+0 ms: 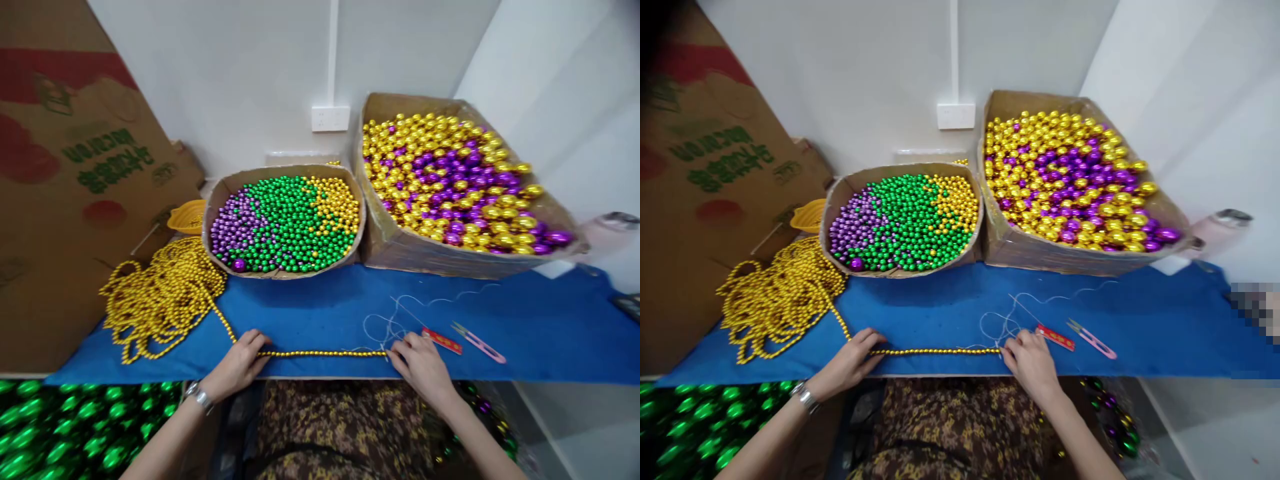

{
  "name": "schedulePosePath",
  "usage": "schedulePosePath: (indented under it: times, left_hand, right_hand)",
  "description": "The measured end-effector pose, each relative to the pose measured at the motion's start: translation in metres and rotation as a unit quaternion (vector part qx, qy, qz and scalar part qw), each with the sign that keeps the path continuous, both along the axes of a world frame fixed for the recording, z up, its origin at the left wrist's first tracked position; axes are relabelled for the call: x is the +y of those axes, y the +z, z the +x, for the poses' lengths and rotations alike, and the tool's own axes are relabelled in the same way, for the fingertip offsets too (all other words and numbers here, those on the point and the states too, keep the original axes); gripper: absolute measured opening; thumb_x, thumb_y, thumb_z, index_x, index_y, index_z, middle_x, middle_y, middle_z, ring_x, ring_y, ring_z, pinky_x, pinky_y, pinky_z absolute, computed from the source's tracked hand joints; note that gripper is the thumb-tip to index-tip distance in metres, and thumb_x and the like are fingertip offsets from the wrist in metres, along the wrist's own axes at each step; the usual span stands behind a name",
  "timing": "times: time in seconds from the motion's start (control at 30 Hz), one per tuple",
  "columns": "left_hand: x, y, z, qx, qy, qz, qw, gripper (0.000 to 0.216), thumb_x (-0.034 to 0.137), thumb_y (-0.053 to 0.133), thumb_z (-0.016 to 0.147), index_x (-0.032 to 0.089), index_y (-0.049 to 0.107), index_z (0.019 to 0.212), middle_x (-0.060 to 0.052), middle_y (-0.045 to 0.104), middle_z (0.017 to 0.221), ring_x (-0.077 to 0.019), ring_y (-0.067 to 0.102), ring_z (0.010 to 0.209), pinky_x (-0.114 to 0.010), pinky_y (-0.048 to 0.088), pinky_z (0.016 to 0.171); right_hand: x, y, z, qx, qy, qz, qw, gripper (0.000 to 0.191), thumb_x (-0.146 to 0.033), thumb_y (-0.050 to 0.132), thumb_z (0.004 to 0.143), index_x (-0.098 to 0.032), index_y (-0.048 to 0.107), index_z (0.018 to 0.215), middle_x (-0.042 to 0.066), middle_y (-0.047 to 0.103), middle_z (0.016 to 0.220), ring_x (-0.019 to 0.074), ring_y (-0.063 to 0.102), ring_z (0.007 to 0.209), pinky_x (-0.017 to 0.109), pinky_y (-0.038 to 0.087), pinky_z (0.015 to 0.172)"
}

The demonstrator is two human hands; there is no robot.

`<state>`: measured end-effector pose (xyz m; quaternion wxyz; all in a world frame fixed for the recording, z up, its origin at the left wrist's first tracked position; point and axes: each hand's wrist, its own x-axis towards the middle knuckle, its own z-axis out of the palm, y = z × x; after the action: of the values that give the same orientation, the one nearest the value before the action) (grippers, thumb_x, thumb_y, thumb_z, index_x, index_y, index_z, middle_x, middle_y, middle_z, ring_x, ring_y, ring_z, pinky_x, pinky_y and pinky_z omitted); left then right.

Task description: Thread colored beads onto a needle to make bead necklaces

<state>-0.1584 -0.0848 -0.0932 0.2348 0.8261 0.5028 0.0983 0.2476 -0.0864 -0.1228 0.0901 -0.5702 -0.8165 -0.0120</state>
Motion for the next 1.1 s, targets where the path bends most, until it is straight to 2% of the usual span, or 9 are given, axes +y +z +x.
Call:
schedulePosePath:
  times: [0.1, 0.23, 0.4, 0.57, 0.83, 1.1]
  left_hand:
    - [0.0, 0.006, 0.0, -0.007, 0.011, -0.019, 1.0, 0.027, 0.011, 0.049, 0.077, 0.02, 0.049, 0.103, -0.006, 0.05, 0.1, -0.0205, 0.05, 0.095, -0.034, 0.044, 0.086]
    - [0.0, 0.005, -0.004, -0.017, 0.019, -0.033, 0.999, 0.033, 0.005, 0.052, 0.069, 0.02, 0.047, 0.098, -0.006, 0.048, 0.101, -0.0202, 0.048, 0.097, -0.033, 0.044, 0.088]
    - [-0.001, 0.002, -0.009, -0.032, 0.007, -0.031, 0.999, 0.022, 0.006, 0.051, 0.071, 0.019, 0.051, 0.089, -0.007, 0.048, 0.103, -0.02, 0.049, 0.098, -0.032, 0.043, 0.088]
    - [-0.002, 0.001, -0.01, -0.037, -0.012, -0.024, 0.999, 0.017, 0.008, 0.048, 0.077, 0.019, 0.054, 0.089, -0.008, 0.049, 0.106, -0.0196, 0.049, 0.098, -0.031, 0.043, 0.088]
    - [-0.002, 0.004, -0.008, -0.002, -0.035, -0.006, 0.999, 0.016, 0.013, 0.042, 0.086, 0.018, 0.057, 0.089, -0.01, 0.053, 0.104, -0.0206, 0.049, 0.093, -0.034, 0.043, 0.085]
    - [-0.005, 0.001, -0.012, 0.014, -0.063, 0.026, 0.998, 0.021, 0.013, 0.038, 0.088, 0.02, 0.057, 0.096, -0.008, 0.056, 0.103, -0.0203, 0.052, 0.093, -0.034, 0.045, 0.082]
  right_hand:
    - [0.001, -0.002, 0.004, 0.013, 0.026, 0.013, 1.0, 0.035, -0.033, 0.037, 0.091, -0.021, 0.065, 0.073, 0.004, 0.054, 0.069, 0.018, 0.055, 0.066, 0.039, 0.037, 0.08]
    - [0.005, -0.007, 0.01, 0.009, 0.057, 0.046, 0.997, 0.038, -0.036, 0.035, 0.091, -0.022, 0.066, 0.074, 0.004, 0.055, 0.068, 0.0182, 0.055, 0.063, 0.036, 0.038, 0.072]
    - [0.006, -0.009, 0.011, 0.0, 0.079, 0.05, 0.996, 0.04, -0.037, 0.032, 0.092, -0.022, 0.065, 0.074, 0.004, 0.055, 0.067, 0.0181, 0.056, 0.061, 0.036, 0.036, 0.068]
    - [0.008, -0.008, 0.011, 0.006, 0.082, 0.04, 0.996, 0.041, -0.038, 0.032, 0.092, -0.022, 0.064, 0.073, 0.003, 0.054, 0.066, 0.0174, 0.055, 0.06, 0.035, 0.035, 0.066]
    - [0.007, -0.009, 0.011, 0.004, 0.071, 0.042, 0.997, 0.04, -0.039, 0.033, 0.091, -0.022, 0.065, 0.073, 0.003, 0.054, 0.066, 0.0182, 0.055, 0.061, 0.038, 0.036, 0.073]
    - [0.003, 0.003, 0.0, -0.01, 0.016, 0.006, 1.0, 0.029, -0.032, 0.043, 0.089, -0.022, 0.065, 0.073, 0.002, 0.055, 0.07, 0.0166, 0.055, 0.069, 0.037, 0.035, 0.084]
